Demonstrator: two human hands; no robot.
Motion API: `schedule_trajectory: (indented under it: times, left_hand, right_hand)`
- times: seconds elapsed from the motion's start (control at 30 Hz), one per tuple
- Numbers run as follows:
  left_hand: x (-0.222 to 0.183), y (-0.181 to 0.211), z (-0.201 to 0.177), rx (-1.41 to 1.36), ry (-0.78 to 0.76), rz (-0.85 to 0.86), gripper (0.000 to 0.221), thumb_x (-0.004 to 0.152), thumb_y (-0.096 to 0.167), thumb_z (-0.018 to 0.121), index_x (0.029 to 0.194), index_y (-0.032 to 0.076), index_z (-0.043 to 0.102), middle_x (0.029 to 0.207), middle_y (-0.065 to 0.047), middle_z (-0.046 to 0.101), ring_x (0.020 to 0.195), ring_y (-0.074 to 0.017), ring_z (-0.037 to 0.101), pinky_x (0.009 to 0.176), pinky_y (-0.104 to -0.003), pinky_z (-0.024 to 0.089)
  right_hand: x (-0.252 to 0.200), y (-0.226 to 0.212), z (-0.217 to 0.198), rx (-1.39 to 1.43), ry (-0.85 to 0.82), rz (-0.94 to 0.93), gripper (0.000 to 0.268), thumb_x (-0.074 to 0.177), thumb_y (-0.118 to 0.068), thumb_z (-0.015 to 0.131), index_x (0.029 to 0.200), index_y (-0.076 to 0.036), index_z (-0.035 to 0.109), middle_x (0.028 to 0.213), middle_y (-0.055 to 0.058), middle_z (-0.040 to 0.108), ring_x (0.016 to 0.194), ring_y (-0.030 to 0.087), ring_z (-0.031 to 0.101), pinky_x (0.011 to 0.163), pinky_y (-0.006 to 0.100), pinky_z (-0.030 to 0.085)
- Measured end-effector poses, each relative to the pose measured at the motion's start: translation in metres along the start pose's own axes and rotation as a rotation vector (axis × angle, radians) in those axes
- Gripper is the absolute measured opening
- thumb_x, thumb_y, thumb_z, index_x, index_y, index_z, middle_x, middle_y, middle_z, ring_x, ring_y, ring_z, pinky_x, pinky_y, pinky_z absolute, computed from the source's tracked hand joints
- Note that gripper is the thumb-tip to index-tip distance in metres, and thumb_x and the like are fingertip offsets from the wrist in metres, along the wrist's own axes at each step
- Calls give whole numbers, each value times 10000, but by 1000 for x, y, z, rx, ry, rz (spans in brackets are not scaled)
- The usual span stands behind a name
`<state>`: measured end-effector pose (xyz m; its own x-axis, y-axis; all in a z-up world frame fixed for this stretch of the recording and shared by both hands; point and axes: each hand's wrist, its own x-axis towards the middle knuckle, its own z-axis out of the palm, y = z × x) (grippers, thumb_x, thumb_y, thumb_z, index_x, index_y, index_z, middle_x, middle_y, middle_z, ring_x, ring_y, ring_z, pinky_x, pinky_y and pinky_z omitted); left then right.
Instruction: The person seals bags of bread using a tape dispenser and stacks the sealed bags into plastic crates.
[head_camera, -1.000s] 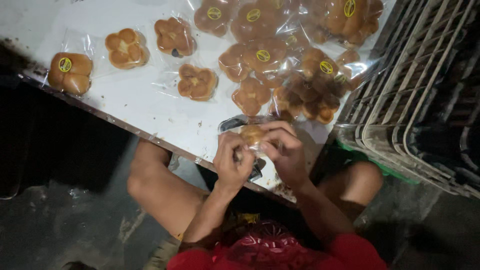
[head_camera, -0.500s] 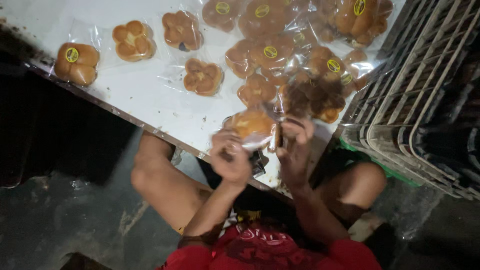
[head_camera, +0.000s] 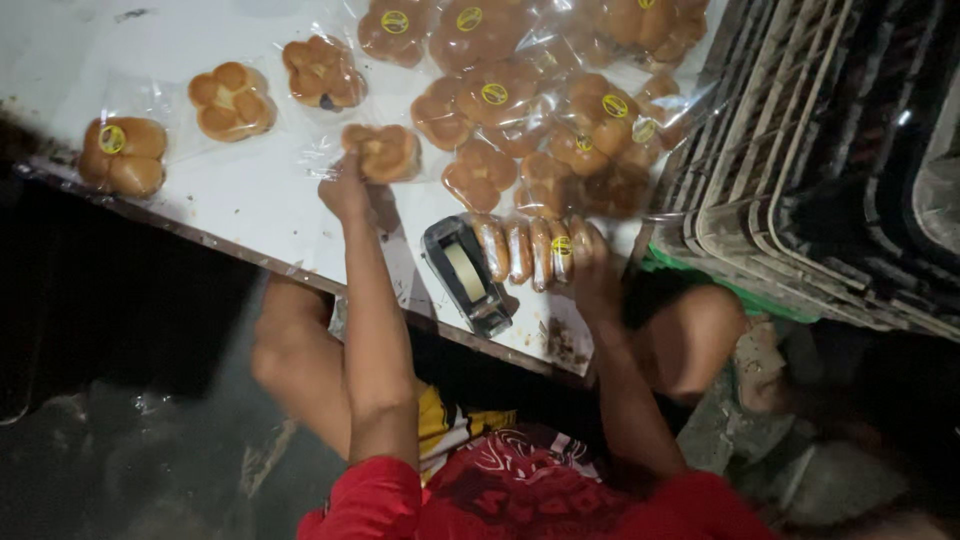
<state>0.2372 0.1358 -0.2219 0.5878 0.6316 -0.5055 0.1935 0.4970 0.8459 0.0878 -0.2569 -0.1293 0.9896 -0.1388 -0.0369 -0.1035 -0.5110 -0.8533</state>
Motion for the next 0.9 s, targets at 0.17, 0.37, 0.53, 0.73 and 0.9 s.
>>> schedule_trajectory:
  times: [0.17, 0.37, 0.53, 0.73, 0.9]
  left_hand:
    - [-46, 51, -19, -58, -206, 614, 247, 981, 75, 733, 1145, -69, 618, 1116, -88, 678, 995, -142, 661, 900, -274, 578]
    - [-98, 91, -58, 77, -384, 443, 360, 957, 61, 696, 1280, -82, 628, 1093, -99, 672, 904, -121, 625, 810, -248, 534]
    - [-67, 93, -70, 355, -316, 255, 612, 845, 239, 740, 1324, -94, 555, 1200, -212, 609, 1072, -281, 572, 902, -426, 445]
    - [-161, 39, -10, 1530, -296, 1197, 953, 675, 440, 773, 1410, -63, 431, 1417, -312, 489, 1332, -470, 444, 1071, -643, 261]
    - [-196, -28, 25, 1674, -566, 1639, 799, 869, 442, 759, 1483, 42, 440, 1368, -242, 570, 1270, -430, 554, 1112, -669, 270]
  right_hand:
    - [-5, -23, -4, -380, 166, -43, 559, 994, -381, 568, 1483, -111, 544, 1447, 176, 589, 1191, 340, 582, 1103, 494, 380]
    - [4, -62, -20, -641, -119, -615, 1047, 676, -494, 857, 1508, -7, 450, 1507, 307, 442, 1393, 492, 401, 1150, 587, 252]
    - [24, -57, -28, -477, -416, -751, 1126, 655, -469, 869, 1576, -68, 361, 1502, 195, 426, 1442, 426, 384, 1181, 514, 371]
    - [26, -65, -19, -676, -384, -665, 1205, 494, -523, 934, 1470, -130, 346, 1407, 250, 468, 1321, 483, 412, 907, 557, 481]
    - [29, -73, -21, -668, -494, -579, 1138, 662, -521, 893, 1572, -184, 300, 1367, 193, 524, 1322, 431, 467, 997, 509, 529]
